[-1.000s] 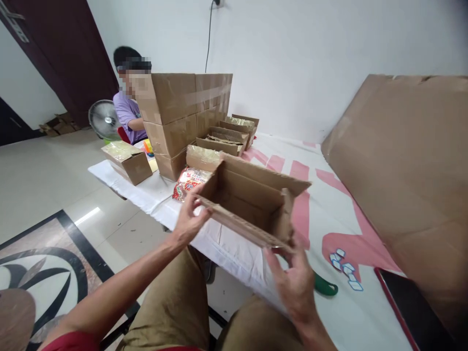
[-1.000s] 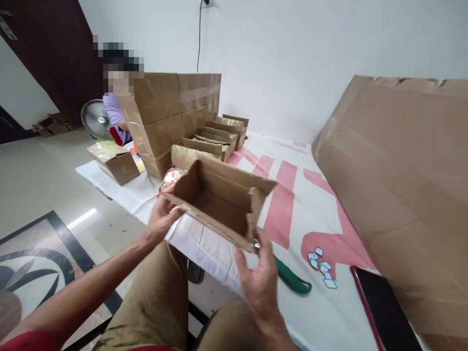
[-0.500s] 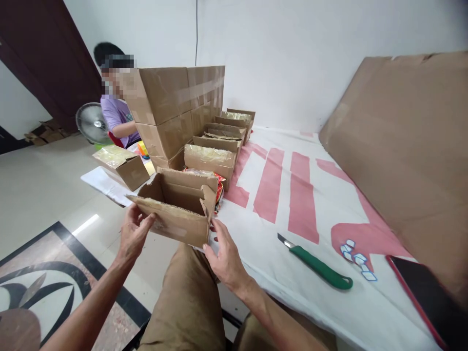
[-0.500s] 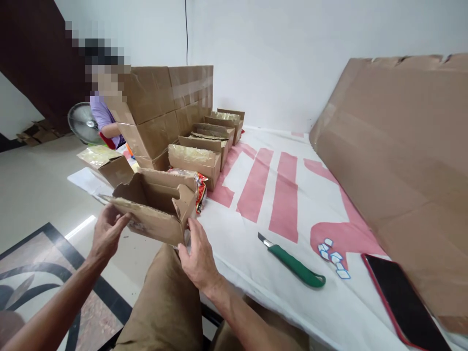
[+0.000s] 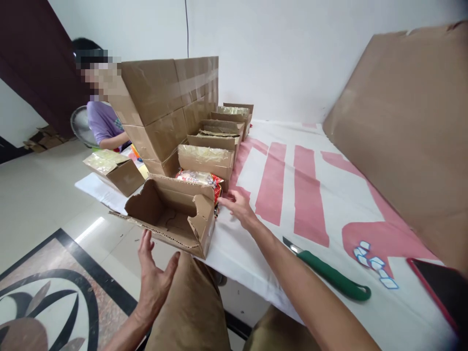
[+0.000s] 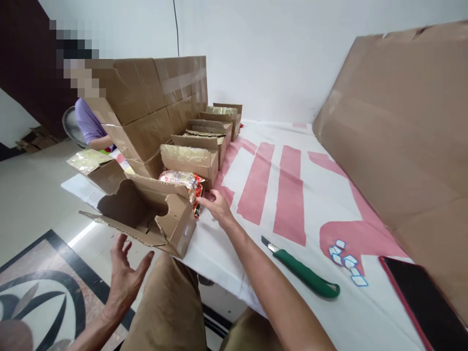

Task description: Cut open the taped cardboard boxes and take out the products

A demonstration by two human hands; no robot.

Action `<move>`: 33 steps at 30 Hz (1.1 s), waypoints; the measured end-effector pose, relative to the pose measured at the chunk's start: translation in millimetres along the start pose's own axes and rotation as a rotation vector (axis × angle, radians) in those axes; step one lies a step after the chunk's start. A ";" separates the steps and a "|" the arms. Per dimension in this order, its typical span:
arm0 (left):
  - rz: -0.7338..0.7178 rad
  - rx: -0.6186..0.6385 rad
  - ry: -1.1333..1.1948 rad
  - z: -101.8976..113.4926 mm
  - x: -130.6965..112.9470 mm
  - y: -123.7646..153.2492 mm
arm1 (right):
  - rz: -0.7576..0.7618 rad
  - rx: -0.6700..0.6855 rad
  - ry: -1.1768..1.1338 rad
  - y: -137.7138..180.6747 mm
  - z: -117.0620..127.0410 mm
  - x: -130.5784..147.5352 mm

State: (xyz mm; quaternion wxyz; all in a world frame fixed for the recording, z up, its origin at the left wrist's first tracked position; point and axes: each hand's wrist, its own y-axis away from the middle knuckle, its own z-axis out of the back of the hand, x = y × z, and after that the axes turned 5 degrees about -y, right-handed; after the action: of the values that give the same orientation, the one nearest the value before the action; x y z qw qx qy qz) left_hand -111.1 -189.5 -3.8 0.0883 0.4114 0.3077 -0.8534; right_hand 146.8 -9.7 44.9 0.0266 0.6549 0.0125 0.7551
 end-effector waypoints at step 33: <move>-0.016 0.037 0.070 -86.8 -13.5 -22.3 | 0.203 -0.125 -0.085 19.8 -8.5 -50.5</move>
State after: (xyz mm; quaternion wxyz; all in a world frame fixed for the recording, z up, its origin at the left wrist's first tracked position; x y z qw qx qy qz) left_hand -55.2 -121.3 -24.5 0.0629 0.4401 0.2980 -0.8447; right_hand 145.0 -32.2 -5.1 -0.0085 0.6812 -0.1020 0.7249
